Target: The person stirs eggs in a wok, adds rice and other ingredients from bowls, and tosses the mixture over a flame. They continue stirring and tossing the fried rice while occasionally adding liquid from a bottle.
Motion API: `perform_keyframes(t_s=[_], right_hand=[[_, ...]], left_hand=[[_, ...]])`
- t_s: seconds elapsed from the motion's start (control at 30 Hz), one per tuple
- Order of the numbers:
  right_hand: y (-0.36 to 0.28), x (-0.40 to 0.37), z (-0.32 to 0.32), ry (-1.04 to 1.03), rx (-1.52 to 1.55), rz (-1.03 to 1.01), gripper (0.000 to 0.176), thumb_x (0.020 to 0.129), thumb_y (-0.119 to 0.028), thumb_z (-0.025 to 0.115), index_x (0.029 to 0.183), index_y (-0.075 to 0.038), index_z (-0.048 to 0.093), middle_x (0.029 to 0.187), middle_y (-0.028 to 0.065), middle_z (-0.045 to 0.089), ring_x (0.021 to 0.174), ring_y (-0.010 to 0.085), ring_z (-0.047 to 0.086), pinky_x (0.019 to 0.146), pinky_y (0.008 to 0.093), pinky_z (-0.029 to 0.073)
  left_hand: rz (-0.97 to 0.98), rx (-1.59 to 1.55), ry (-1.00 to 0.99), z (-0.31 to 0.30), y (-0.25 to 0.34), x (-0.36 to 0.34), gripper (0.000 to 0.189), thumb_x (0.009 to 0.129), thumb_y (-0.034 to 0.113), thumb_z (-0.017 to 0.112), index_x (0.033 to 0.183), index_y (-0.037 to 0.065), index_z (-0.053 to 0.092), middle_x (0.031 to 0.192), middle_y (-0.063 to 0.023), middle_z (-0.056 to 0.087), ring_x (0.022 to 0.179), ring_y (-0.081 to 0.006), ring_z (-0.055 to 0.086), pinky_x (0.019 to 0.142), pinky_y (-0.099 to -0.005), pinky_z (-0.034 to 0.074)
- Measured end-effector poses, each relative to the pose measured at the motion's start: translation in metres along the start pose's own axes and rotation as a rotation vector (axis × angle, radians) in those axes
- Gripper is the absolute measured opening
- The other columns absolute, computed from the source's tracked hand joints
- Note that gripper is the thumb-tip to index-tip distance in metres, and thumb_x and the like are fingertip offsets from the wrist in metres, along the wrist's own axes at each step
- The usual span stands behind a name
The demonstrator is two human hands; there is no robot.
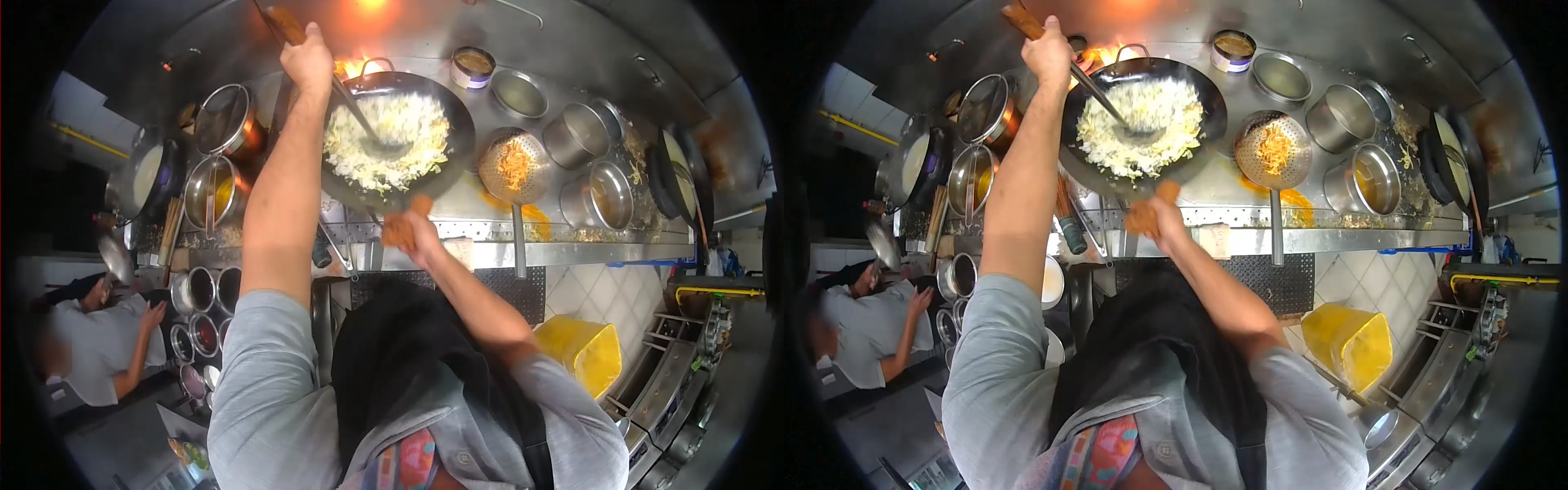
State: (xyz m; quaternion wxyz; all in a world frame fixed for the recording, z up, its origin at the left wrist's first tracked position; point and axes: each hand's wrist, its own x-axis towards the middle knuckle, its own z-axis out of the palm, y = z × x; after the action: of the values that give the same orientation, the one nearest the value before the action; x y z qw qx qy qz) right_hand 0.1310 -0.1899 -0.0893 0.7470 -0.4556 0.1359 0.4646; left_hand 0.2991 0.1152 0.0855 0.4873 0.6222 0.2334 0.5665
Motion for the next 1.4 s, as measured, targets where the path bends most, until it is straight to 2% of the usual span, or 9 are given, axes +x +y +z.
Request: perform_keyframes(t_s=[0.2,0.33,0.5,0.67,0.77,1.07,1.17,1.3,1.4], right_hand=[[0.030,-0.033,-0.041,0.062,0.147,-0.083,0.030,0.088,-0.016,0.055,0.113,0.001,0.056,0.093,0.0144,0.068,0.073,0.0273,0.068,0.057,0.0375,0.056],[-0.031,0.029,0.004,0.108,-0.034,0.062,0.030,0.090,-0.024,0.054,0.107,-0.001,0.066,0.091,0.0097,0.070,0.066,0.0198,0.063,0.044,0.0282,0.041],[0.017,-0.048,-0.044,-0.023,-0.048,0.003,0.031,0.091,-0.024,0.054,0.108,-0.002,0.066,0.101,0.0096,0.071,0.081,0.0194,0.067,0.054,0.0294,0.048],[-0.013,-0.025,-0.019,0.054,0.031,-0.008,0.033,0.090,-0.023,0.056,0.115,-0.003,0.062,0.098,0.0098,0.069,0.082,0.0200,0.067,0.057,0.0314,0.050],[-0.040,0.014,-0.003,0.094,-0.068,0.010,0.023,0.089,-0.019,0.057,0.102,-0.001,0.060,0.086,0.0124,0.068,0.074,0.0214,0.069,0.048,0.0324,0.049],[-0.010,-0.047,-0.032,0.039,0.119,-0.038,0.026,0.089,-0.016,0.055,0.106,0.002,0.061,0.094,0.0167,0.068,0.077,0.0275,0.068,0.066,0.0413,0.058],[-0.047,0.018,-0.006,0.069,0.020,0.018,0.021,0.088,-0.023,0.059,0.097,-0.004,0.060,0.082,0.0087,0.068,0.060,0.0190,0.064,0.039,0.0268,0.039],[-0.038,0.090,-0.018,0.026,0.000,0.040,0.022,0.086,-0.025,0.061,0.098,-0.007,0.061,0.083,0.0066,0.069,0.059,0.0192,0.063,0.039,0.0274,0.040],[-0.035,0.103,-0.020,0.068,-0.033,0.030,0.023,0.084,-0.027,0.062,0.100,-0.009,0.062,0.082,0.0058,0.069,0.063,0.0192,0.065,0.041,0.0290,0.041]], left_hand=[[-0.262,-0.513,-0.315,-0.049,0.138,-0.032,0.034,0.095,0.020,0.067,0.070,0.009,0.048,0.053,0.0000,0.048,0.039,-0.0115,0.043,0.038,-0.0300,0.035],[-0.139,-0.049,-0.179,-0.014,0.063,-0.095,0.033,0.091,0.026,0.069,0.090,-0.007,0.065,0.077,-0.0135,0.068,0.079,-0.0261,0.066,0.077,-0.0409,0.051],[-0.084,-0.331,-0.146,-0.029,0.100,-0.038,0.033,0.097,0.018,0.063,0.070,0.011,0.047,0.052,-0.0008,0.046,0.042,-0.0125,0.045,0.040,-0.0329,0.041],[-0.043,-0.325,-0.287,-0.065,0.152,-0.072,0.033,0.095,0.023,0.068,0.070,0.012,0.050,0.052,0.0008,0.044,0.043,-0.0105,0.042,0.043,-0.0288,0.037],[-0.049,-0.006,-0.094,-0.022,0.049,-0.102,0.036,0.089,0.030,0.071,0.092,-0.005,0.066,0.082,-0.0201,0.069,0.081,-0.0320,0.067,0.081,-0.0437,0.050],[-0.137,-0.497,-0.232,-0.055,0.170,-0.029,0.032,0.094,0.017,0.068,0.072,0.011,0.045,0.052,0.0016,0.040,0.040,-0.0117,0.038,0.040,-0.0304,0.035],[-0.138,-0.341,-0.196,-0.031,0.196,-0.066,0.032,0.096,0.024,0.062,0.074,0.018,0.040,0.050,0.0074,0.032,0.038,-0.0096,0.030,0.037,-0.0291,0.029],[0.230,-0.005,-0.223,-0.011,0.068,-0.100,0.034,0.096,0.021,0.066,0.068,0.007,0.052,0.051,-0.0035,0.050,0.041,-0.0121,0.046,0.040,-0.0305,0.039],[-0.170,-0.083,-0.312,-0.016,0.035,-0.085,0.032,0.093,0.022,0.070,0.070,0.003,0.058,0.058,-0.0020,0.055,0.047,-0.0124,0.051,0.048,-0.0304,0.043]])
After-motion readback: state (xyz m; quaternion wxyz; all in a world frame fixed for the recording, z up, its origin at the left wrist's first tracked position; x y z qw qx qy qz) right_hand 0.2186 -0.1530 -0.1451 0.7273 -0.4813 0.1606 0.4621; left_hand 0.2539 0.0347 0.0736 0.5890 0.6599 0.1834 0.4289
